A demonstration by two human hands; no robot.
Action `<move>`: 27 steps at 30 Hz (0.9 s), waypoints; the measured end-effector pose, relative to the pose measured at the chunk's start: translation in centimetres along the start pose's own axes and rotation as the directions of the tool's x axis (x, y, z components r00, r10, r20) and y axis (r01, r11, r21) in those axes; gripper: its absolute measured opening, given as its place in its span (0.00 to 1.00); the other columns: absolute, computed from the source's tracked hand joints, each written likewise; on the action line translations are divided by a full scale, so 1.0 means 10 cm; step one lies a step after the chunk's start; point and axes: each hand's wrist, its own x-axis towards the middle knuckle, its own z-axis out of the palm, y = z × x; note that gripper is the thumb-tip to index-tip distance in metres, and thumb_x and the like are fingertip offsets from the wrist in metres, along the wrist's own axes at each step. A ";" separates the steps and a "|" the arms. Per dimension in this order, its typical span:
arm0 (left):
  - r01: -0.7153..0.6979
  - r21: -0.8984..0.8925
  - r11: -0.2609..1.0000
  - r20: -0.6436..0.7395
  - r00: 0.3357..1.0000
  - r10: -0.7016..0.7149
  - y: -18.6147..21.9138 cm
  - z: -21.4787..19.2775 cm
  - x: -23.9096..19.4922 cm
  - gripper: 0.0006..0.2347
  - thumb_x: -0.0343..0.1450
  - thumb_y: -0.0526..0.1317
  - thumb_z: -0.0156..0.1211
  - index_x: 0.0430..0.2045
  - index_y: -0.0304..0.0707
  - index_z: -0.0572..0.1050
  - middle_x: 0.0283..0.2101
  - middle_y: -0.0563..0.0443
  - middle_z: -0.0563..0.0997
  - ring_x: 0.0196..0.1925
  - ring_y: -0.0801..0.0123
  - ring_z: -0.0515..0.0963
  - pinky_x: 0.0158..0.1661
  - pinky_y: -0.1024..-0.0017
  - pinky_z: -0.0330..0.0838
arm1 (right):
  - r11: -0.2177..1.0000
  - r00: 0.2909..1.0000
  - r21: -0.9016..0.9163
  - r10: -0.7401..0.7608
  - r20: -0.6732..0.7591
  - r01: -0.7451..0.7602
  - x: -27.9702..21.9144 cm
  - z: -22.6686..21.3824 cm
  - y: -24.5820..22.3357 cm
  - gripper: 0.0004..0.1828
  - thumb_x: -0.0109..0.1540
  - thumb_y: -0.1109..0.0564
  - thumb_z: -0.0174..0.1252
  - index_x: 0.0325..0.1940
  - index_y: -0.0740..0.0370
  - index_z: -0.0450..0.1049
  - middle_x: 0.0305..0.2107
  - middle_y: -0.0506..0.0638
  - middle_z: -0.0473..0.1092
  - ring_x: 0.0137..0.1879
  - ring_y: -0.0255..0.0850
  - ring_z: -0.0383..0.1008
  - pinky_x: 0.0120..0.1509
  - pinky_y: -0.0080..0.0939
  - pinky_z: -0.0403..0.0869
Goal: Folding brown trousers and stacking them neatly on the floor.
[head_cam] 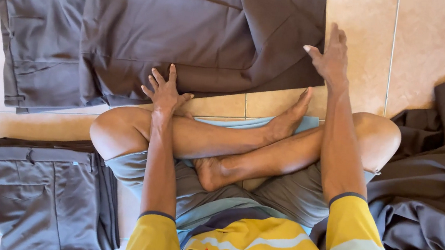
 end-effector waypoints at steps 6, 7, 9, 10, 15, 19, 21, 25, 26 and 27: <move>0.013 -0.104 0.995 0.099 0.995 -0.002 0.10 -0.28 -0.24 0.50 0.62 0.64 0.67 0.76 0.59 0.39 0.77 0.30 0.30 0.80 0.38 0.31 0.69 0.30 0.29 | 0.959 0.995 -0.264 0.102 0.001 -0.098 0.14 0.39 0.22 0.18 0.60 0.44 0.73 0.41 0.53 0.73 0.39 0.59 0.71 0.44 0.60 0.75 0.47 0.60 0.71; 0.018 -0.106 0.994 0.098 0.995 -0.008 0.10 -0.31 -0.26 0.50 0.62 0.64 0.67 0.76 0.59 0.39 0.77 0.30 0.30 0.80 0.38 0.31 0.69 0.30 0.29 | 0.960 0.995 -0.264 0.098 0.006 -0.093 0.15 0.30 0.29 0.18 0.60 0.44 0.73 0.41 0.53 0.73 0.39 0.59 0.71 0.44 0.60 0.75 0.47 0.60 0.71; -0.001 -0.121 0.993 0.118 0.993 0.015 0.11 -0.37 -0.32 0.52 0.61 0.57 0.74 0.77 0.61 0.40 0.78 0.29 0.33 0.80 0.37 0.36 0.68 0.26 0.35 | 0.854 0.855 -0.331 0.479 0.201 -0.401 0.16 0.11 0.43 0.54 0.57 0.48 0.73 0.76 0.67 0.47 0.55 0.73 0.69 0.64 0.67 0.71 0.63 0.68 0.69; 0.002 -0.122 0.992 0.120 0.993 0.012 0.13 -0.39 -0.34 0.52 0.61 0.57 0.74 0.77 0.61 0.40 0.78 0.29 0.33 0.80 0.37 0.36 0.68 0.26 0.35 | 0.854 0.854 -0.333 0.478 0.204 -0.399 0.13 0.13 0.58 0.54 0.57 0.48 0.73 0.76 0.67 0.47 0.55 0.73 0.69 0.64 0.67 0.71 0.63 0.68 0.69; -0.014 -0.093 0.996 0.092 0.995 0.023 0.17 -0.38 -0.38 0.55 0.59 0.58 0.76 0.78 0.55 0.39 0.77 0.26 0.33 0.80 0.34 0.35 0.67 0.25 0.31 | 0.879 0.901 0.243 0.351 0.255 -0.411 -0.09 -0.18 0.55 0.09 0.54 0.59 0.69 0.35 0.58 0.75 0.25 0.50 0.64 0.31 0.40 0.73 0.31 0.39 0.70; -0.089 -0.110 0.990 -0.009 0.996 0.088 0.20 -0.19 -0.38 0.55 0.58 0.58 0.76 0.77 0.45 0.42 0.77 0.24 0.35 0.79 0.32 0.40 0.67 0.25 0.30 | 0.669 0.878 0.575 0.295 0.376 -0.471 -0.29 -0.84 -0.84 0.14 0.62 0.57 0.65 0.43 0.65 0.67 0.30 0.49 0.69 0.34 0.39 0.82 0.43 0.42 0.84; -0.277 0.180 0.944 -0.489 0.807 0.331 0.24 0.04 -0.29 0.65 0.50 0.78 0.72 0.75 0.40 0.44 0.75 0.23 0.44 0.76 0.32 0.53 0.64 0.24 0.44 | 0.549 0.899 0.711 0.255 0.357 -0.438 -0.21 -0.93 -1.14 0.11 0.63 0.59 0.64 0.40 0.54 0.66 0.38 0.47 0.74 0.44 0.40 0.82 0.51 0.44 0.87; -0.417 0.178 0.892 -0.558 0.703 0.440 0.72 -0.03 -0.82 0.67 0.50 0.75 0.79 0.76 0.37 0.43 0.77 0.23 0.40 0.80 0.32 0.45 0.69 0.26 0.39 | 0.478 0.943 0.815 0.211 0.256 -0.328 -0.10 -1.08 -1.91 0.15 0.61 0.57 0.65 0.35 0.50 0.62 0.34 0.45 0.73 0.44 0.39 0.82 0.53 0.48 0.86; -0.402 0.174 0.899 -0.589 0.689 0.422 0.79 -0.02 -0.86 0.64 0.52 0.70 0.81 0.76 0.37 0.45 0.77 0.24 0.41 0.79 0.34 0.47 0.69 0.27 0.41 | 0.467 0.958 0.839 0.188 0.215 -0.280 -0.06 -1.12 -2.09 0.13 0.61 0.58 0.64 0.37 0.50 0.64 0.35 0.44 0.74 0.45 0.38 0.82 0.56 0.50 0.86; -0.388 0.169 0.906 -0.619 0.674 0.404 0.86 -0.01 -0.89 0.61 0.54 0.65 0.82 0.76 0.38 0.46 0.77 0.25 0.42 0.79 0.36 0.48 0.69 0.27 0.44 | 0.455 0.971 0.860 0.165 0.174 -0.231 -0.02 -1.16 -2.27 0.11 0.60 0.59 0.64 0.38 0.51 0.67 0.36 0.42 0.75 0.45 0.37 0.82 0.59 0.51 0.87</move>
